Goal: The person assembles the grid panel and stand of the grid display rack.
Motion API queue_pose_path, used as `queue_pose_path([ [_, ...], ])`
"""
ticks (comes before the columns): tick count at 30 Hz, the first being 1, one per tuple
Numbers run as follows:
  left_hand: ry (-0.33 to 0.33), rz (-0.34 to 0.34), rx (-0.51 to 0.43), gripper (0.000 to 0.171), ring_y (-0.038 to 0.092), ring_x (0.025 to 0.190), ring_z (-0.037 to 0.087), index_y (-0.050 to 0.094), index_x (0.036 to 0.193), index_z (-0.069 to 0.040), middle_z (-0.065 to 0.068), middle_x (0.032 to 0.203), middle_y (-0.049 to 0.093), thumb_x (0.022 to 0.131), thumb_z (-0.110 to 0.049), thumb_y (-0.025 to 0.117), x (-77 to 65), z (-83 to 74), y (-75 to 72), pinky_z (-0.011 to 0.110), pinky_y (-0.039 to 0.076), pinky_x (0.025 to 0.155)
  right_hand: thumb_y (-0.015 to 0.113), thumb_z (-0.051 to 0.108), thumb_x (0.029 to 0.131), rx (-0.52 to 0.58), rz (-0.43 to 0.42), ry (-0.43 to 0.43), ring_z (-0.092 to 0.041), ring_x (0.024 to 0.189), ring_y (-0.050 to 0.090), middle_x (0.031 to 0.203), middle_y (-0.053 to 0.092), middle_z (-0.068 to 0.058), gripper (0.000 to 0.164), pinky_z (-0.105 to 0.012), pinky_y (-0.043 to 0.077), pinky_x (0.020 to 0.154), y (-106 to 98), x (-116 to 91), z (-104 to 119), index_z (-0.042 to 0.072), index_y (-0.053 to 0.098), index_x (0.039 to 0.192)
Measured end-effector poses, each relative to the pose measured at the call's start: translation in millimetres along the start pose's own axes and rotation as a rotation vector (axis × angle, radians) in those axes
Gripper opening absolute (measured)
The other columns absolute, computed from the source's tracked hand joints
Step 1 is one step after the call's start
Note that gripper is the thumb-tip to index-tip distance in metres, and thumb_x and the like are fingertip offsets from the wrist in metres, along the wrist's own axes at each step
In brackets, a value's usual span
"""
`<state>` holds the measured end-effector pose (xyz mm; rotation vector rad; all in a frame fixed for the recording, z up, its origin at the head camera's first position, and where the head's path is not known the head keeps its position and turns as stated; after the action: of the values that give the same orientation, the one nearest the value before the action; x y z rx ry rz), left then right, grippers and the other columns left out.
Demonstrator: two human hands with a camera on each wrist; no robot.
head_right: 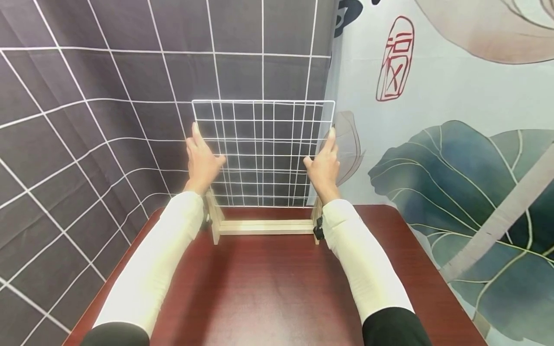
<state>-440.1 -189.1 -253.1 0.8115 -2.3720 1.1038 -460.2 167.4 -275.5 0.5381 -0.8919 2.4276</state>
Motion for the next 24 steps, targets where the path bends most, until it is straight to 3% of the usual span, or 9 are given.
queue_pose_path([
  [17,-0.007,0.043,-0.001,0.117,0.047,0.119,0.041,0.002,0.164,-0.015,0.022,0.138,0.038,0.079,-0.012,0.083,-18.5,16.4,15.6,0.053,0.056,0.082,0.075,0.015,0.079,0.004,0.004,-0.007,-0.052,0.09,0.061,0.137,0.053,-0.022,0.108,-0.062,0.052,0.084,13,-16,-19,0.024,0.008,0.163],
  [24,-0.005,0.057,0.008,0.116,0.047,0.118,0.04,0.003,0.164,-0.014,0.023,0.139,0.037,0.08,-0.014,0.083,-24.7,23.5,21.5,0.053,0.056,0.08,0.077,0.016,0.079,0.002,0.008,0.004,-0.05,0.095,0.063,0.134,0.055,-0.019,0.108,-0.061,0.052,0.086,19,-22,-28,0.026,0.008,0.162],
])
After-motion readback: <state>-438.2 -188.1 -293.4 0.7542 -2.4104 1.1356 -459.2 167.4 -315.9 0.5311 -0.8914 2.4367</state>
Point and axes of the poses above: each hand's wrist, its own x-axis towards the middle knuckle, its own y-axis out of the palm, z = x × y, the point moved 8 cm from there along x, towards the middle knuckle
